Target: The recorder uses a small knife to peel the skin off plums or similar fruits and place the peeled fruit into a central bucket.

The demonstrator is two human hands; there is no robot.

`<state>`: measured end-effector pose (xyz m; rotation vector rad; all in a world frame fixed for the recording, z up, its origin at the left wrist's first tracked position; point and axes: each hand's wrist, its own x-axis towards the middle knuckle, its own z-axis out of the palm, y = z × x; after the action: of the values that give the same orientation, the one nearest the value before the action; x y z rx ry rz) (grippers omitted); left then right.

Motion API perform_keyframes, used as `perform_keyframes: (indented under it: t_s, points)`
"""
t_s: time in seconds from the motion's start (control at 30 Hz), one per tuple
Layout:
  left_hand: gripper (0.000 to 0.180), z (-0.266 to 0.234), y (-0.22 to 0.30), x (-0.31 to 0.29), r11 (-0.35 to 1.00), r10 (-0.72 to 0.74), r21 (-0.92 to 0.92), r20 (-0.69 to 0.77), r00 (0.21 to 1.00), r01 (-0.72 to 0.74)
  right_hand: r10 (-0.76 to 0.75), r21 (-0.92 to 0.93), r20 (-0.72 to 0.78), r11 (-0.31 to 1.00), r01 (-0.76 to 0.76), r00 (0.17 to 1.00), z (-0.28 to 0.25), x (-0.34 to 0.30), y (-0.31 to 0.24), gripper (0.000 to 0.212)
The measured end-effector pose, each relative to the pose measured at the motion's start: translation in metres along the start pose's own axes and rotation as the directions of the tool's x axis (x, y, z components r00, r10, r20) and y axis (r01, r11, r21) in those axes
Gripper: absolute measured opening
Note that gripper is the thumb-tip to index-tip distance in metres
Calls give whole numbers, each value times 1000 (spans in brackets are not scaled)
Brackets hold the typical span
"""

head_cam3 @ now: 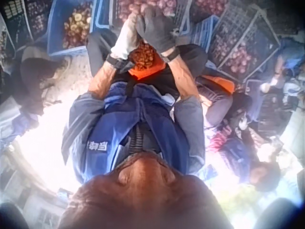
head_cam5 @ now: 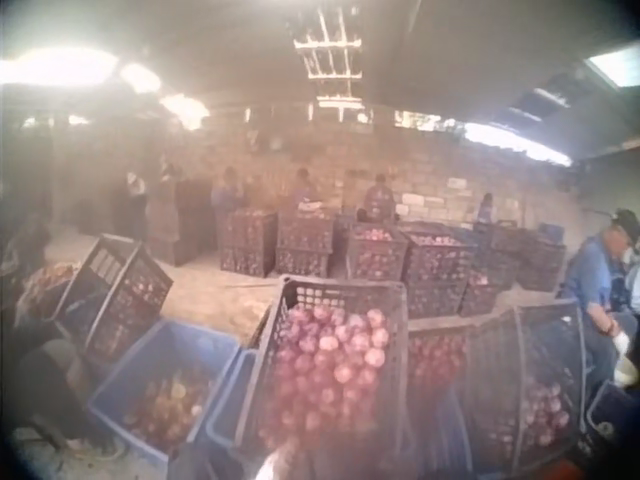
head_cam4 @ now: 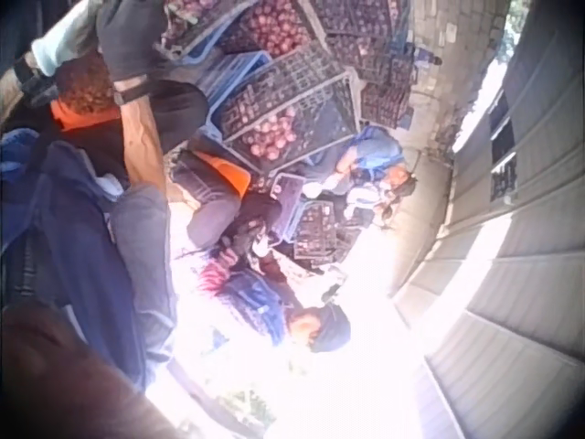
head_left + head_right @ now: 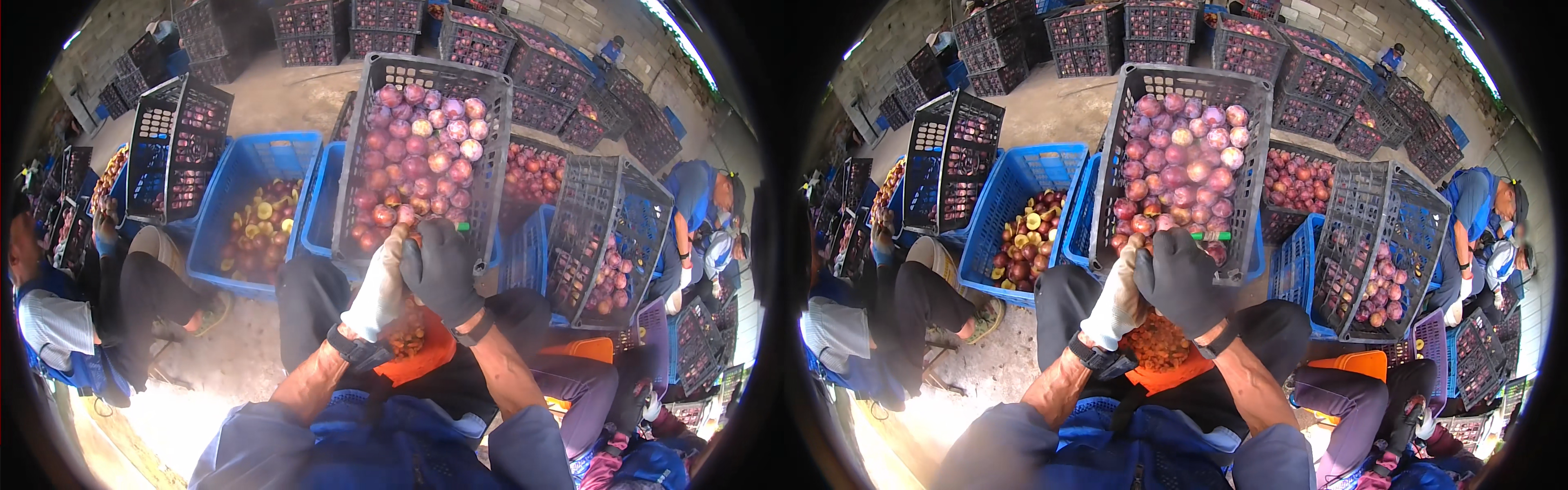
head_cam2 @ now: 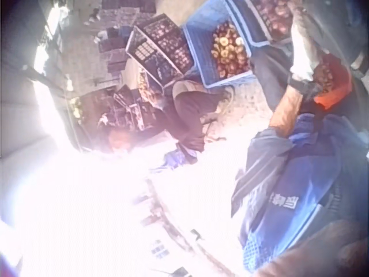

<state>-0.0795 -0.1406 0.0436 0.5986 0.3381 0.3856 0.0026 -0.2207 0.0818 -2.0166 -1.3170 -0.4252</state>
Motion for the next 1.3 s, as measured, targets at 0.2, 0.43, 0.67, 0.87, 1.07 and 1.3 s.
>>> perform_keyframes:
  t_s: [0.2,0.43,0.67,0.87,1.07,1.3]
  points:
    - [38,-16,11,5,990,-81,-95,212,974,103,-196,-199,-22,962,188,980,11,-2,-19,28]
    - [55,-30,28,5,931,-283,-160,249,926,328,92,378,-120,925,-40,988,-44,26,6,20]
    - [51,-28,51,-15,950,-177,-161,431,885,269,247,755,143,598,-267,958,-21,-28,18,48]
    - [53,-31,57,-21,969,-173,-96,398,901,229,264,755,117,603,-259,957,-8,-40,11,53]
    - [46,-53,83,-18,996,-87,8,298,951,89,360,812,192,465,-354,913,5,-48,20,47]
    - [40,-129,194,27,63,537,989,83,840,-137,284,890,322,235,-391,903,3,-38,12,36]
